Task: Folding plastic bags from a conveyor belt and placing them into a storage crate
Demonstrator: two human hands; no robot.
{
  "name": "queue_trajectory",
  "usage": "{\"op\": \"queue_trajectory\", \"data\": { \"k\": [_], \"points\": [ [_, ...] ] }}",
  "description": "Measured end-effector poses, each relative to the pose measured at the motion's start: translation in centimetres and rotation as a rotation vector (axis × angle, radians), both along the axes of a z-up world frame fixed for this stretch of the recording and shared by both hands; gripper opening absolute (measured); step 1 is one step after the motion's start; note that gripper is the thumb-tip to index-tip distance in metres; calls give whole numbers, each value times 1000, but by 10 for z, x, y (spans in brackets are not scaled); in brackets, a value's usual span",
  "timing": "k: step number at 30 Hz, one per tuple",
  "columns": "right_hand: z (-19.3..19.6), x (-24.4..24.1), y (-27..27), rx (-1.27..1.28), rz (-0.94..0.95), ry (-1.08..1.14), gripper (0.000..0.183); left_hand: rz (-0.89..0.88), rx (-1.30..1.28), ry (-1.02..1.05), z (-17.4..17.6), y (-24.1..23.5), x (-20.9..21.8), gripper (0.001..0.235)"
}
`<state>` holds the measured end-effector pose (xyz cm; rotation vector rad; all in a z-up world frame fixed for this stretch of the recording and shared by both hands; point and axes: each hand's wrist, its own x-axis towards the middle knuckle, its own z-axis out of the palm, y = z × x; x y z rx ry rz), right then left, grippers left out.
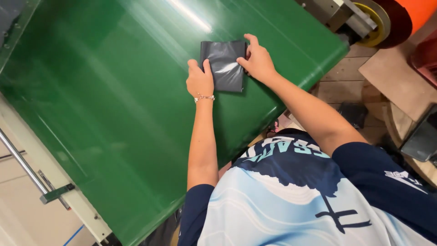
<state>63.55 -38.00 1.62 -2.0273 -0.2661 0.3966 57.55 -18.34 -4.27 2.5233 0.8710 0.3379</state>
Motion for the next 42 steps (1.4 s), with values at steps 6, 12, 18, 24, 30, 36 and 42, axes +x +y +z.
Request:
{"op": "queue_trajectory", "data": {
  "k": [6,12,18,24,30,36,42],
  "points": [
    [2,6,-2,38,3,80,61,-105,474,-59,-23,8,11,41],
    [-36,3,5,-335,-54,-251,68,-176,-136,113,8,13,31,54],
    [-44,-9,0,-295,-137,-915,56,-638,39,-435,-15,17,17,36],
    [17,-75,-67,-475,15,-1049,70,-1078,-28,-519,88,-43,-38,30],
    [43,-176,-135,-302,-135,-1039,53,-1378,-223,-507,111,-104,-82,30],
    [-13,-270,-225,-306,-594,-488,42,-1612,-389,-548,137,-216,-94,38],
    [-75,-348,-440,-250,-1278,-334,28,-1611,-504,-420,122,-305,-116,39]
  ]
}}
